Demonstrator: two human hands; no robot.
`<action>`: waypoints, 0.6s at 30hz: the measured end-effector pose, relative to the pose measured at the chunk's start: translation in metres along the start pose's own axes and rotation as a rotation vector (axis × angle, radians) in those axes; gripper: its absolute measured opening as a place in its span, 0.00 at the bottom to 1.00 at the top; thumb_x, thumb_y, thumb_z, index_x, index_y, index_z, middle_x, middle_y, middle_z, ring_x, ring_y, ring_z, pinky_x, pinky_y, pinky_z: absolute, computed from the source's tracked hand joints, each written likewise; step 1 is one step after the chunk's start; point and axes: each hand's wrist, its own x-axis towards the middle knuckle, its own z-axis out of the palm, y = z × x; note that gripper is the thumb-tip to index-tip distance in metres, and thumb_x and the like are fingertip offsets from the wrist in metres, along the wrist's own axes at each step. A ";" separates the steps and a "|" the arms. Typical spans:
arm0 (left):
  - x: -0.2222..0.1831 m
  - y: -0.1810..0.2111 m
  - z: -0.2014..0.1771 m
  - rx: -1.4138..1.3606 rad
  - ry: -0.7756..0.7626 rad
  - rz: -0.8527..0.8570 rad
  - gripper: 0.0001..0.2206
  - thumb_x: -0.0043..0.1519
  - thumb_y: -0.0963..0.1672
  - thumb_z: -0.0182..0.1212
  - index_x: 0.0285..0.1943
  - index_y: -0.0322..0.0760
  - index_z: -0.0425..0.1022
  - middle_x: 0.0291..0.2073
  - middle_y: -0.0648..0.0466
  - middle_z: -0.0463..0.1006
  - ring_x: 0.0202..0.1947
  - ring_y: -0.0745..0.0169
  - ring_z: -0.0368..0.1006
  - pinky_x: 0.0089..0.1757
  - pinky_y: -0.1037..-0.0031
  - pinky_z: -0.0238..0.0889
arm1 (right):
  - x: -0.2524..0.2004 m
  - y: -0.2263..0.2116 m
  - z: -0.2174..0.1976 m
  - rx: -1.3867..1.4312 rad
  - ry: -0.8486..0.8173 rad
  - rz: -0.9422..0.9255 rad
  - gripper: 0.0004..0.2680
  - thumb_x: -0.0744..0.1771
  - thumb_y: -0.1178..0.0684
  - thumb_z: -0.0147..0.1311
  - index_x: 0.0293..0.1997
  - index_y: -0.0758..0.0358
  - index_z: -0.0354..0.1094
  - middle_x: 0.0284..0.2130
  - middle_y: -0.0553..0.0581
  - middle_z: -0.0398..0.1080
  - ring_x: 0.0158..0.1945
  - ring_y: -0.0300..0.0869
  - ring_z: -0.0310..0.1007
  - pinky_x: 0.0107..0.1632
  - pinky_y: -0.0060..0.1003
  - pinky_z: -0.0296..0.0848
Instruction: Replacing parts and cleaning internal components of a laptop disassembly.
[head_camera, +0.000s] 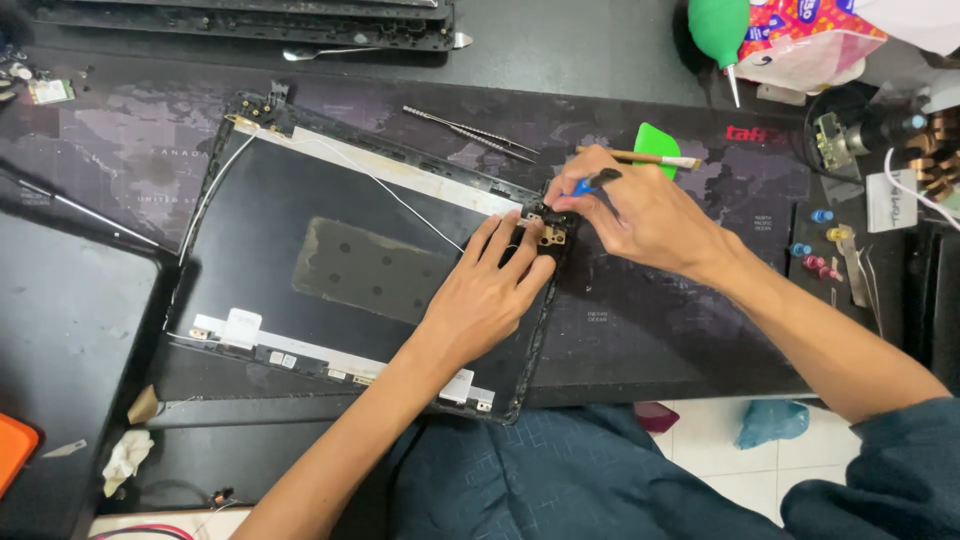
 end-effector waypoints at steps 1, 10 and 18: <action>0.000 0.000 -0.001 0.004 0.005 -0.002 0.19 0.53 0.37 0.60 0.54 0.32 0.67 0.63 0.36 0.69 0.69 0.31 0.61 0.67 0.48 0.50 | 0.001 -0.003 -0.001 -0.003 -0.001 -0.006 0.07 0.69 0.62 0.57 0.48 0.68 0.62 0.41 0.59 0.75 0.43 0.50 0.80 0.42 0.40 0.75; -0.001 0.001 0.002 -0.016 -0.009 -0.005 0.20 0.50 0.37 0.60 0.53 0.33 0.67 0.64 0.36 0.69 0.68 0.30 0.60 0.66 0.48 0.50 | 0.003 -0.003 0.000 0.010 -0.012 0.023 0.07 0.69 0.62 0.57 0.47 0.69 0.62 0.40 0.60 0.75 0.44 0.53 0.80 0.43 0.42 0.75; 0.001 0.002 -0.003 0.002 -0.015 -0.001 0.16 0.54 0.37 0.58 0.52 0.31 0.68 0.63 0.36 0.70 0.67 0.31 0.61 0.66 0.49 0.51 | 0.007 -0.001 -0.002 0.055 0.008 0.086 0.07 0.68 0.61 0.58 0.47 0.67 0.63 0.40 0.60 0.77 0.45 0.48 0.81 0.46 0.38 0.77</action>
